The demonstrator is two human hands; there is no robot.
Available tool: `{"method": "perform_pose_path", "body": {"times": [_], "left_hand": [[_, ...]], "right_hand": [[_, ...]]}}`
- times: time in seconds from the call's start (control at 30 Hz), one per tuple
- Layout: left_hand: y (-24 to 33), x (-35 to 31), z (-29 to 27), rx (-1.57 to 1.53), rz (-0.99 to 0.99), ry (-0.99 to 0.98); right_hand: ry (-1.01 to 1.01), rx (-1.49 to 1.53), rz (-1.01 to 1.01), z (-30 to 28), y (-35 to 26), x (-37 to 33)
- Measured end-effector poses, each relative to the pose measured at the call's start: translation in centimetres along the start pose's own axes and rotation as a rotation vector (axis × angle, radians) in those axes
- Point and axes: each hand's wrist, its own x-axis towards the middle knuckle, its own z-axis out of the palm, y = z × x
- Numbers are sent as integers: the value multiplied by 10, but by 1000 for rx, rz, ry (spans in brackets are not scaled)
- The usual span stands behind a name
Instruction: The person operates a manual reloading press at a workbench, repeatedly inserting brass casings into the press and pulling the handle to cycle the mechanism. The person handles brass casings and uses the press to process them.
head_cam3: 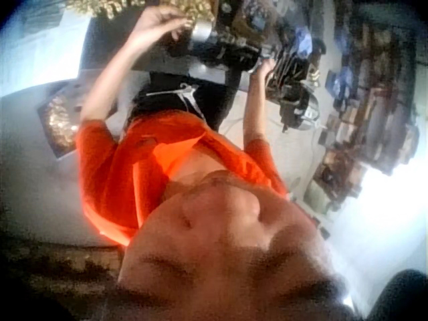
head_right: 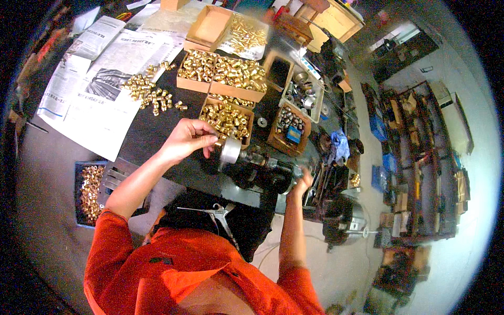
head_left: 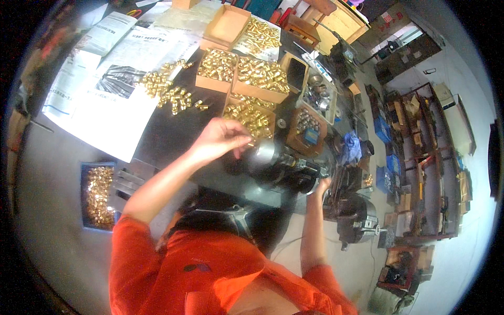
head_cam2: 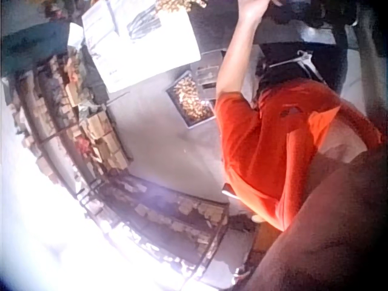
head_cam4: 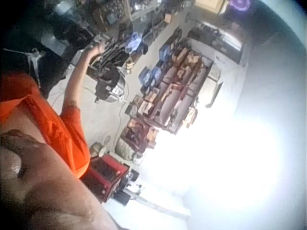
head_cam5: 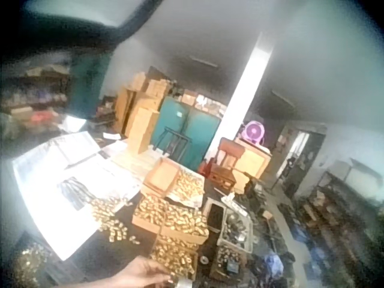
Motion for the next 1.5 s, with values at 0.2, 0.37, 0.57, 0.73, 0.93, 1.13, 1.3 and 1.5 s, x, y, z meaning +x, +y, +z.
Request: {"method": "perform_pose_path", "body": {"times": [0.2,0.37,0.57,0.73,0.93,1.13,1.3,1.5], "left_hand": [[-25,37,-49,335,-55,288],[-18,36,-72,371,-4,380],[-38,-15,-112,740,-288,495],[-56,9,-102,1147,-114,508],[-50,44,-98,1521,-215,369],[-52,13,-93,1525,-161,374],[-31,-18,-58,1161,-34,215],[8,-20,-10,91,-177,-36]], "right_hand": [[-98,109,-36,65,-107,-5],[-114,318,-86,39,-145,-47],[-151,290,78,-19,-105,-84],[52,176,266,0,-45,-63],[54,99,30,21,-43,-52],[8,291,201,10,-46,-70],[-7,233,282,-9,-64,-79],[-38,242,275,-2,-69,-81]]}}
